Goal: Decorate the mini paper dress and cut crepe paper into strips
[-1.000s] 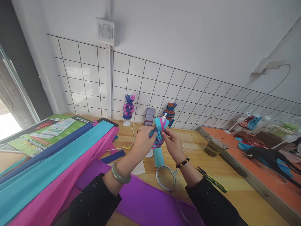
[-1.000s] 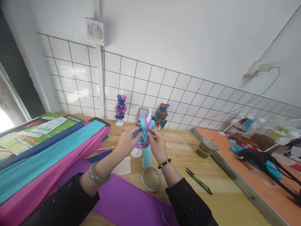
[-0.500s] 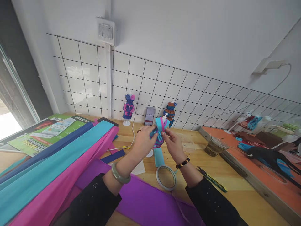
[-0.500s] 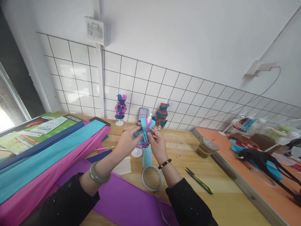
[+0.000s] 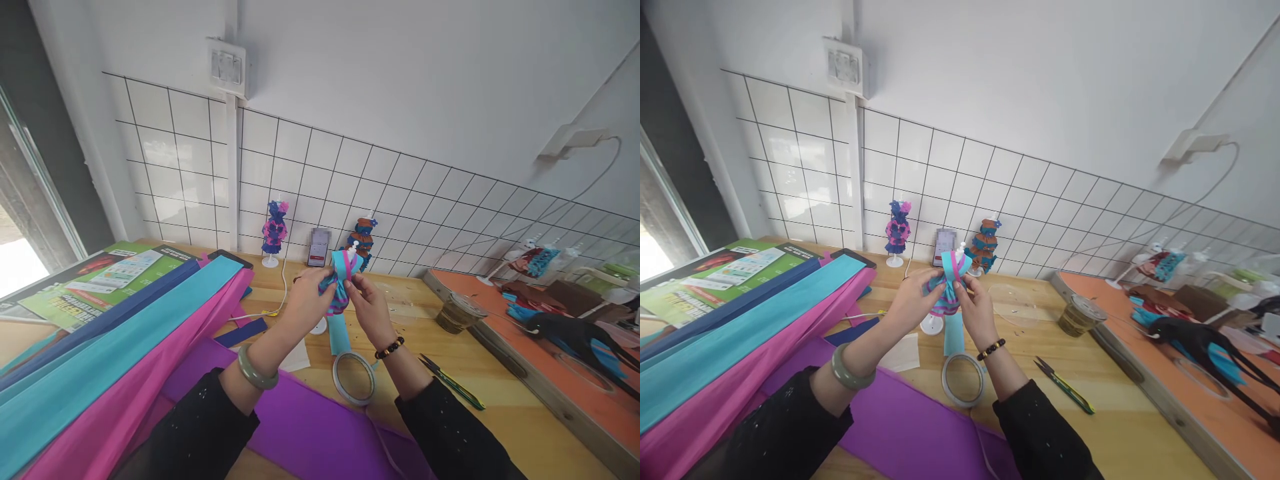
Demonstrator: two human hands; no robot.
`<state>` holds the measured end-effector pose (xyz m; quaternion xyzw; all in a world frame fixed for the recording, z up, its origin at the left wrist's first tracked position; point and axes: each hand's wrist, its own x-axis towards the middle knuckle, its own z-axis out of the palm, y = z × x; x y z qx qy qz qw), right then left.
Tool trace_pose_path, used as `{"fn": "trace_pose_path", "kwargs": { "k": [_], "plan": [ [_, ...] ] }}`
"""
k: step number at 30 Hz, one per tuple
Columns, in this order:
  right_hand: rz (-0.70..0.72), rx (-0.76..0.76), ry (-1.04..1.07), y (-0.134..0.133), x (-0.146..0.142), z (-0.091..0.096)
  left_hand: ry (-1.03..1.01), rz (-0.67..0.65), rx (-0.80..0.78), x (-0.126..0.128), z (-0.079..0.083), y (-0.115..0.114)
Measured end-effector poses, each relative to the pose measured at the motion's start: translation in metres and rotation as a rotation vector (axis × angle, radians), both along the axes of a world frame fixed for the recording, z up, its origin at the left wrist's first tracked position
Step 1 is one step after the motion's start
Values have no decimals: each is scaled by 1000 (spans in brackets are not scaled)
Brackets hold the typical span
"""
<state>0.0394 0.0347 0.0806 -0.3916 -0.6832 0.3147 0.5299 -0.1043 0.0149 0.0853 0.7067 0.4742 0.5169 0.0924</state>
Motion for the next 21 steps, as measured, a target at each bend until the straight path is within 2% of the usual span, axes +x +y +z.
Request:
{"fn": "trace_pose_path", "kwargs": {
  "k": [7, 14, 21],
  "plan": [
    [-10, -13, 11, 3, 1, -3, -50, 11, -22, -1, -1, 1],
    [-20, -29, 35, 3, 1, -3, -37, 21, 19, -2, -3, 3],
    [-35, -41, 64, 3, 5, -6, -20, 55, -10, -3, -3, 3]
  ]
}}
